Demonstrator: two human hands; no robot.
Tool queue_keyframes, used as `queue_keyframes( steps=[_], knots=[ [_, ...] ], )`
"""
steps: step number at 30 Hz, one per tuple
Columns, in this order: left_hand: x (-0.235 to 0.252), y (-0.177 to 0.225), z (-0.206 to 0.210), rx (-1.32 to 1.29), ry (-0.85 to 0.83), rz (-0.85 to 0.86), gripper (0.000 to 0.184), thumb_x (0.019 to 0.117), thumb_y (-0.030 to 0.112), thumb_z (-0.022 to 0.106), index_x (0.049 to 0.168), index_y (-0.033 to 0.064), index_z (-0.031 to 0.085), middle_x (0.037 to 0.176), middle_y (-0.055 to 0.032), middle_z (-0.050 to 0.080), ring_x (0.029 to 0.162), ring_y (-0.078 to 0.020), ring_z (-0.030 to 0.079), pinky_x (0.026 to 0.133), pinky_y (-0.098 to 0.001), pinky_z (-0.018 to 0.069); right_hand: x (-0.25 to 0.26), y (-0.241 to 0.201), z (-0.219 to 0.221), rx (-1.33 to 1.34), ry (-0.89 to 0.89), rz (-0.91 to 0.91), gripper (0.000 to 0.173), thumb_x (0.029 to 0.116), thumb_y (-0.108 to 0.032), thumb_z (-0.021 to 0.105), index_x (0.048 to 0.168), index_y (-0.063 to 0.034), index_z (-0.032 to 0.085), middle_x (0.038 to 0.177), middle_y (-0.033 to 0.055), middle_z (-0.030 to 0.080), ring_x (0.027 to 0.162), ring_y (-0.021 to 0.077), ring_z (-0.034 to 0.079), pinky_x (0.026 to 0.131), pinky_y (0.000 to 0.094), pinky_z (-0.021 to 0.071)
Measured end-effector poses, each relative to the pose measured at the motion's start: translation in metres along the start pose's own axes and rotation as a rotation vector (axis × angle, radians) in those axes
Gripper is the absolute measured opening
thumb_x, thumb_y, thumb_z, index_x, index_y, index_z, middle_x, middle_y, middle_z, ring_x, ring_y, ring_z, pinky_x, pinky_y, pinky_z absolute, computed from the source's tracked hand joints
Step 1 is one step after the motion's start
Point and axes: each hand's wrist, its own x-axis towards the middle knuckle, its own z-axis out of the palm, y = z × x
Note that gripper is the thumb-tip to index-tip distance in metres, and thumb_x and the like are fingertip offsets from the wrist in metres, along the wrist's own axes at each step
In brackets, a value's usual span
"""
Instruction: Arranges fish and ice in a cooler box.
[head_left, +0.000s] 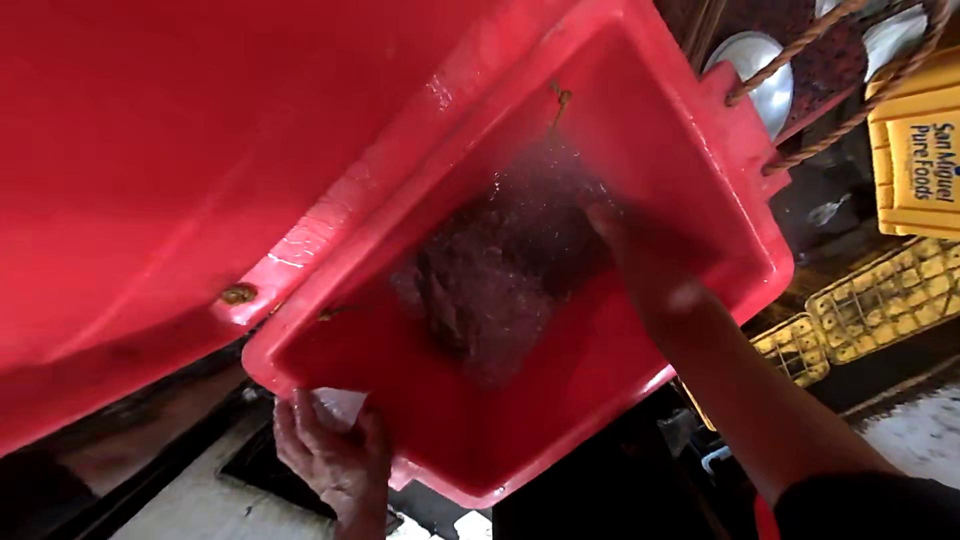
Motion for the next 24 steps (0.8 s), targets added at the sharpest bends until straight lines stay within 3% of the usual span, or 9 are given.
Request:
queue_keyframes(
  steps=[3, 6, 9, 11, 13, 15, 19, 23, 24],
  knots=[
    [-0.002, 0.001, -0.001, 0.006, -0.009, -0.016, 0.077, 0.0900, 0.037, 0.060, 0.150, -0.0086, 0.041, 0.156, -0.0372, 0.034, 0.146, -0.0517, 0.033, 0.123, -0.0524, 0.0257, 0.000, 0.001, 0.008, 0.247, 0.014, -0.024, 0.049, 0.1061, -0.029, 0.055, 0.147, -0.0019, 0.051, 0.149, 0.0186, 0.054, 0.141, 0.0277, 0.049, 0.119, 0.0433, 0.0376],
    [-0.001, 0.002, -0.002, -0.003, -0.005, -0.024, 0.077, 0.0889, 0.035, 0.061, 0.148, -0.0092, 0.043, 0.155, -0.0379, 0.035, 0.146, -0.0522, 0.033, 0.122, -0.0528, 0.0263, -0.018, -0.045, -0.018, 0.501, -0.260, 0.280, 0.044, 0.1079, -0.018, 0.052, 0.150, -0.0058, 0.046, 0.153, 0.0110, 0.049, 0.139, 0.0192, 0.047, 0.116, 0.0389, 0.0386],
    [-0.001, -0.003, 0.000, -0.004, 0.000, -0.023, 0.077, 0.0891, 0.037, 0.061, 0.148, -0.0087, 0.043, 0.155, -0.0370, 0.035, 0.146, -0.0512, 0.033, 0.123, -0.0527, 0.0260, -0.009, -0.025, 0.011, 0.774, -0.298, 0.246, 0.048, 0.1017, -0.031, 0.061, 0.142, -0.0064, 0.054, 0.137, 0.0140, 0.060, 0.122, 0.0224, 0.060, 0.099, 0.0446, 0.0532],
    [-0.002, -0.006, 0.002, -0.006, 0.006, -0.033, 0.078, 0.0888, 0.038, 0.061, 0.150, -0.0068, 0.042, 0.156, -0.0359, 0.035, 0.147, -0.0496, 0.034, 0.123, -0.0510, 0.0259, 0.002, -0.026, 0.020, 0.858, -0.393, 0.284, 0.045, 0.0984, -0.035, 0.064, 0.136, -0.0101, 0.059, 0.125, 0.0091, 0.066, 0.109, 0.0176, 0.065, 0.089, 0.0399, 0.0570],
    [-0.002, -0.006, 0.002, -0.012, 0.004, -0.032, 0.078, 0.0894, 0.039, 0.061, 0.150, -0.0061, 0.043, 0.155, -0.0360, 0.035, 0.146, -0.0496, 0.035, 0.123, -0.0516, 0.0266, 0.008, -0.031, 0.023, 0.867, -0.476, 0.317, 0.042, 0.0978, -0.031, 0.066, 0.134, -0.0095, 0.059, 0.119, 0.0097, 0.066, 0.102, 0.0176, 0.066, 0.084, 0.0376, 0.0577],
    [-0.004, -0.002, -0.002, -0.015, -0.012, -0.031, 0.078, 0.0906, 0.041, 0.060, 0.149, -0.0085, 0.042, 0.155, -0.0379, 0.035, 0.145, -0.0516, 0.035, 0.122, -0.0552, 0.0272, 0.010, -0.037, 0.019, 0.777, -0.552, 0.307, 0.042, 0.0998, -0.028, 0.063, 0.137, -0.0089, 0.056, 0.124, 0.0106, 0.064, 0.106, 0.0182, 0.064, 0.088, 0.0379, 0.0561],
    [0.001, 0.001, -0.004, -0.034, -0.015, -0.044, 0.079, 0.0904, 0.040, 0.061, 0.150, -0.0083, 0.041, 0.157, -0.0363, 0.033, 0.147, -0.0504, 0.032, 0.122, -0.0567, 0.0261, 0.006, -0.061, 0.014, 0.686, -0.558, 0.268, 0.035, 0.1034, -0.028, 0.058, 0.130, -0.0056, 0.058, 0.111, 0.0089, 0.065, 0.091, 0.0133, 0.064, 0.078, 0.0309, 0.0555],
    [0.000, 0.000, -0.002, -0.040, 0.006, -0.025, 0.077, 0.0890, 0.039, 0.060, 0.149, -0.0066, 0.044, 0.155, -0.0363, 0.036, 0.144, -0.0525, 0.035, 0.119, -0.0594, 0.0287, -0.016, -0.054, -0.014, 0.467, -0.586, 0.065, 0.046, 0.0995, -0.023, 0.066, 0.140, -0.0051, 0.056, 0.131, 0.0137, 0.063, 0.115, 0.0192, 0.063, 0.098, 0.0382, 0.0529],
    [0.000, 0.002, -0.003, -0.036, -0.003, -0.040, 0.077, 0.0890, 0.040, 0.059, 0.150, -0.0049, 0.044, 0.156, -0.0349, 0.036, 0.145, -0.0522, 0.035, 0.118, -0.0607, 0.0291, -0.031, -0.061, -0.024, 0.462, -0.590, 0.031, 0.046, 0.1006, -0.023, 0.064, 0.143, -0.0066, 0.053, 0.131, 0.0128, 0.063, 0.113, 0.0181, 0.063, 0.097, 0.0370, 0.0531]
  ],
)
